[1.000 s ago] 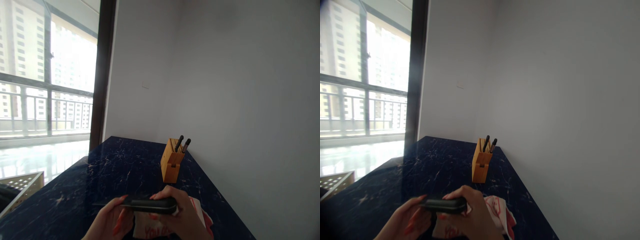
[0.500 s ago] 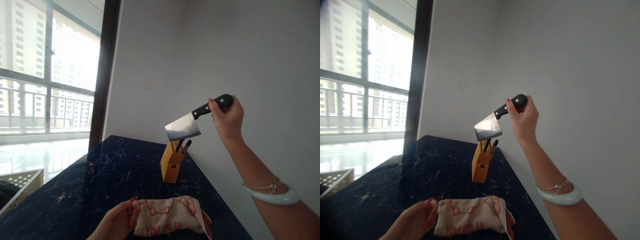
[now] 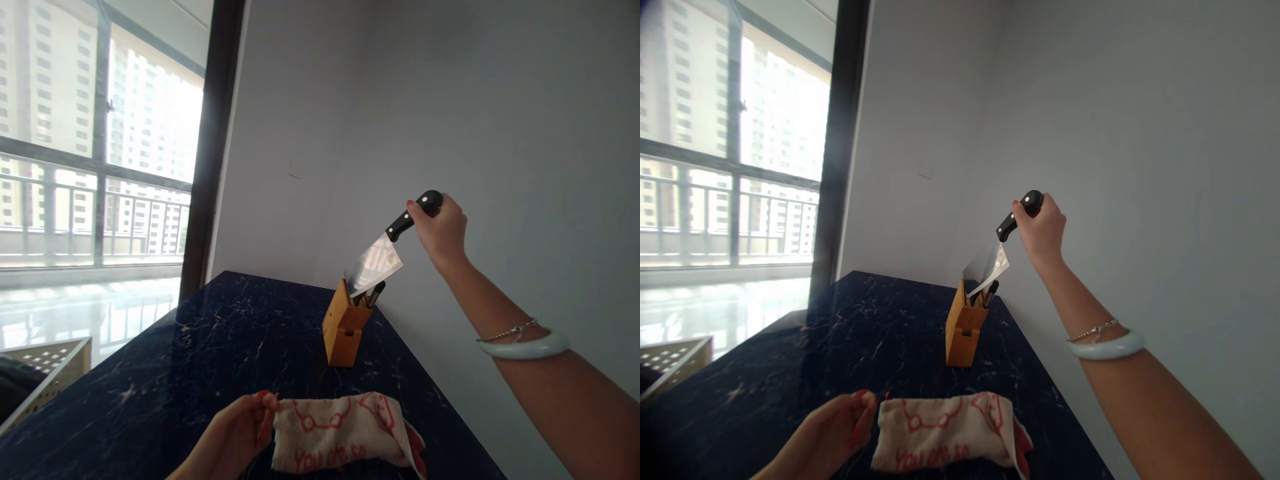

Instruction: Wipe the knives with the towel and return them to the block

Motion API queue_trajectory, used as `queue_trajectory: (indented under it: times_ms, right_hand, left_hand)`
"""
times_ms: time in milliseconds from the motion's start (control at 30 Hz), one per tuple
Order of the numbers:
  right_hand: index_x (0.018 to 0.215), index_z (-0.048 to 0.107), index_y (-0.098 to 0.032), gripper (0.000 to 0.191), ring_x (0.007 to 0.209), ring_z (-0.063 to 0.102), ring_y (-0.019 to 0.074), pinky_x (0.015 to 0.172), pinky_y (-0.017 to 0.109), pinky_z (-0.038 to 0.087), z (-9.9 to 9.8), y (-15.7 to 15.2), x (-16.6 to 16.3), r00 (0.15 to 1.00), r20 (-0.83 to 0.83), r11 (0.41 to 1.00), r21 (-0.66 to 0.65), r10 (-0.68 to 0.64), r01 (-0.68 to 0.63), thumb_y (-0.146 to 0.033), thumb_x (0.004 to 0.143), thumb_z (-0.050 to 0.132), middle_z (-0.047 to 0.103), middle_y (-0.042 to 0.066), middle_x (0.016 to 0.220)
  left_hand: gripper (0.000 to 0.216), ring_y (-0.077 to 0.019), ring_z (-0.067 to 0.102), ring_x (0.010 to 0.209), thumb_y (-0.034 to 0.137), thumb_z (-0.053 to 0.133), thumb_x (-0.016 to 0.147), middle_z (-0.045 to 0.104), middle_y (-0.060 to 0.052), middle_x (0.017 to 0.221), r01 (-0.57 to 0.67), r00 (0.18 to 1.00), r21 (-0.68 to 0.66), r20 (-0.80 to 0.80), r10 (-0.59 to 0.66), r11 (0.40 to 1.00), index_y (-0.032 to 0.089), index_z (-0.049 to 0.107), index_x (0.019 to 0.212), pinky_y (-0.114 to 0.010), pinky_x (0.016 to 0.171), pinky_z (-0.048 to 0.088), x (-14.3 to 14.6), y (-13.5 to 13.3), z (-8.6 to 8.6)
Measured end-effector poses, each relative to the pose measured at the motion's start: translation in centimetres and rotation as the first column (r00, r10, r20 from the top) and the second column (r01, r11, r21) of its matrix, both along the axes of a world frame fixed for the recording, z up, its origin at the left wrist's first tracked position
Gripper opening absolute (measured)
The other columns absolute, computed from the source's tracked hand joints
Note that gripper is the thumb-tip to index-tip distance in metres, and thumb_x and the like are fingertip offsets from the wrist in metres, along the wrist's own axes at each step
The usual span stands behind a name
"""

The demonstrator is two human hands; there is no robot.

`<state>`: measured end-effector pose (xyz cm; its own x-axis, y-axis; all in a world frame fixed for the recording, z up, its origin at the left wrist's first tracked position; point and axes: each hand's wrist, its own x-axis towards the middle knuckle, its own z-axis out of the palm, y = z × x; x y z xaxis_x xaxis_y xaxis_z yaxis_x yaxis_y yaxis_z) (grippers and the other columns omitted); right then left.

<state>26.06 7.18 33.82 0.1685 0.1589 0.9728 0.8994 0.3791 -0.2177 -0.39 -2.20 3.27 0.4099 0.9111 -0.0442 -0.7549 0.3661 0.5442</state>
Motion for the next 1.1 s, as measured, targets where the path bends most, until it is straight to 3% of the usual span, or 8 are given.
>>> queue_trajectory:
  times_ms: [367, 533, 733, 1100]
  right_hand:
    - [0.064, 0.043, -0.022, 0.020, 0.065, 0.053, 0.0201, 0.061, 0.032, 0.038, 0.7, 0.6, -0.3, 0.998, 0.019, 0.997, -0.052, -0.055, 0.056, -0.039, 0.070, 0.051, 0.054, 0.002, 0.064]
    - [0.065, 0.046, -0.022, 0.020, 0.064, 0.053, 0.0203, 0.061, 0.032, 0.038, 0.8, 0.6, 0.0, 0.998, 0.015, 0.996, -0.073, -0.054, 0.055, -0.040, 0.069, 0.052, 0.055, 0.002, 0.064]
    - [0.066, 0.049, -0.021, 0.020, 0.061, 0.053, 0.0190, 0.060, 0.032, 0.039, 1.1, 1.3, 0.2, 1.000, -0.014, 0.996, -0.086, -0.013, 0.012, -0.041, 0.068, 0.052, 0.054, 0.001, 0.063]
    - [0.065, 0.050, -0.020, 0.018, 0.063, 0.051, 0.0191, 0.063, 0.034, 0.041, 1.6, 1.7, -0.1, 0.999, -0.005, 0.992, -0.122, -0.032, 0.031, -0.038, 0.067, 0.052, 0.054, 0.002, 0.064]
  left_hand:
    - [0.014, -0.0100, 0.053, 0.064, 0.015, 0.054, 0.077, 0.062, -0.006, 0.078, -0.015, 1.000, -0.017, -0.006, 0.015, 1.000, 0.008, 0.066, 0.075, -0.022, 0.063, 0.040, -0.1, 0.4, -0.7]
    - [0.017, -0.0078, 0.049, 0.055, 0.016, 0.052, 0.078, 0.061, -0.003, 0.069, 0.011, 1.000, 0.037, -0.023, -0.010, 0.999, 0.009, 0.066, 0.073, -0.021, 0.060, 0.038, -0.1, 0.2, -0.5]
    - [0.017, -0.0086, 0.048, 0.055, 0.020, 0.054, 0.076, 0.061, -0.004, 0.073, -0.013, 0.996, 0.058, -0.086, 0.018, 0.998, 0.009, 0.066, 0.073, -0.023, 0.061, 0.038, -0.1, 0.0, -0.3]
    - [0.019, -0.0085, 0.052, 0.060, 0.016, 0.049, 0.080, 0.062, -0.005, 0.074, 0.023, 1.000, 0.036, -0.006, -0.023, 0.999, 0.008, 0.066, 0.076, -0.022, 0.063, 0.040, -0.2, 0.1, -0.6]
